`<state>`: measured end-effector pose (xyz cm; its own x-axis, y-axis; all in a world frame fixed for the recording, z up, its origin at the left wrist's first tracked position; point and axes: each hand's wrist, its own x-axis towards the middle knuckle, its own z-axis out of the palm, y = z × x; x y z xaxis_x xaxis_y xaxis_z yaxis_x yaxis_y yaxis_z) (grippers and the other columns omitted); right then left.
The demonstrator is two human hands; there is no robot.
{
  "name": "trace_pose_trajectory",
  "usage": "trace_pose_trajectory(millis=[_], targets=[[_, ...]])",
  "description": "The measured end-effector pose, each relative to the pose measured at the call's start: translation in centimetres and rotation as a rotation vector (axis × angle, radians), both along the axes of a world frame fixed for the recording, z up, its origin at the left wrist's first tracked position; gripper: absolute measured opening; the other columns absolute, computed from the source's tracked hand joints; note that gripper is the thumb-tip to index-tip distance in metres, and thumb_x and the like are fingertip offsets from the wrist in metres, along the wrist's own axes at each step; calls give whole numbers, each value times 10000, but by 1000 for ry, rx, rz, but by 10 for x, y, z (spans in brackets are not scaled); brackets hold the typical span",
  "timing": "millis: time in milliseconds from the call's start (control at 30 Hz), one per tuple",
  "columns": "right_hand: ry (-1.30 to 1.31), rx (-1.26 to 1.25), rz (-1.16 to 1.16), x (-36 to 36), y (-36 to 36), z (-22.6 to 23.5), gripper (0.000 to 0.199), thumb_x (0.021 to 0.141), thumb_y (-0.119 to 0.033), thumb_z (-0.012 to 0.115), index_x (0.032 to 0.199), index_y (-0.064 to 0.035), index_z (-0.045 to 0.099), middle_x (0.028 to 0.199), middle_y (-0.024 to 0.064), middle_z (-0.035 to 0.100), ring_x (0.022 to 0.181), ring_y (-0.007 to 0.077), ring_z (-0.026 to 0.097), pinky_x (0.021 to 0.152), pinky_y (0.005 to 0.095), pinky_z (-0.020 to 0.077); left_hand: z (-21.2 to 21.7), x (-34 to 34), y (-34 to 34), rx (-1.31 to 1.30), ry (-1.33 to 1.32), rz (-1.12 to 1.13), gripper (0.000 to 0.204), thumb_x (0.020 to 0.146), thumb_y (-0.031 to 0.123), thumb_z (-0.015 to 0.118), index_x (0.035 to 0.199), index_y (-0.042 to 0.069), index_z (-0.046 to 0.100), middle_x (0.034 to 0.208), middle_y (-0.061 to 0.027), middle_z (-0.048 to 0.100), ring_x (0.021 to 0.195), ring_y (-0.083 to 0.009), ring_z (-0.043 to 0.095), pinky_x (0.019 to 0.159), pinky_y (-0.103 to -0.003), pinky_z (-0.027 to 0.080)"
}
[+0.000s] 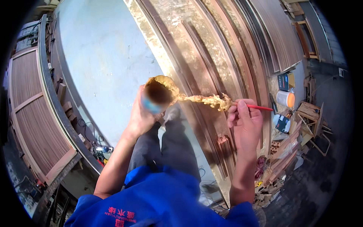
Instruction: The person moves a large wooden panel and stacks it with others. They then pick up and inspect several thin wooden strips, aligning them on a workbench. Using a brush, they apply a thick paste-like substance to the ends of the strips and join them together, tapping the joints with a hammer.
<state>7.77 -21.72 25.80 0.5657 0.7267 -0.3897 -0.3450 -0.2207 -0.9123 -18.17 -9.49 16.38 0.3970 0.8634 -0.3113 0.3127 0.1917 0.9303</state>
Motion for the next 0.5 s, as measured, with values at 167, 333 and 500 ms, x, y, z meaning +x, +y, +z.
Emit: trace_pose_trajectory(millis=[167, 333, 500], targets=[[218, -68, -74, 18, 52, -31, 129, 1029, -197, 661, 1062, -72, 662, 840, 43, 674, 638, 101, 600, 511, 240, 428, -3, 25, 76, 30, -16, -22, 622, 754, 48, 803, 1297, 21, 501, 1126, -189, 663, 1076, -298, 672, 928, -390, 526], [364, 40, -232, 49, 114, -59, 100, 1021, -191, 672, 1054, -96, 668, 815, 23, 671, 611, 112, 596, 502, 244, 411, -36, 74, 160, 84, -164, -47, 656, 794, 33, 816, 1361, 15, 486, 1193, -131, 665, 1118, -216, 652, 967, -362, 525], [251, 161, -287, 106, 195, -83, 143, 1032, -181, 657, 1038, -39, 639, 845, 62, 648, 680, 127, 596, 554, 261, 441, -86, 138, 313, 182, -166, -75, 689, 825, 32, 820, 1425, 12, 481, 1254, -107, 666, 1157, -209, 631, 1000, -356, 523]])
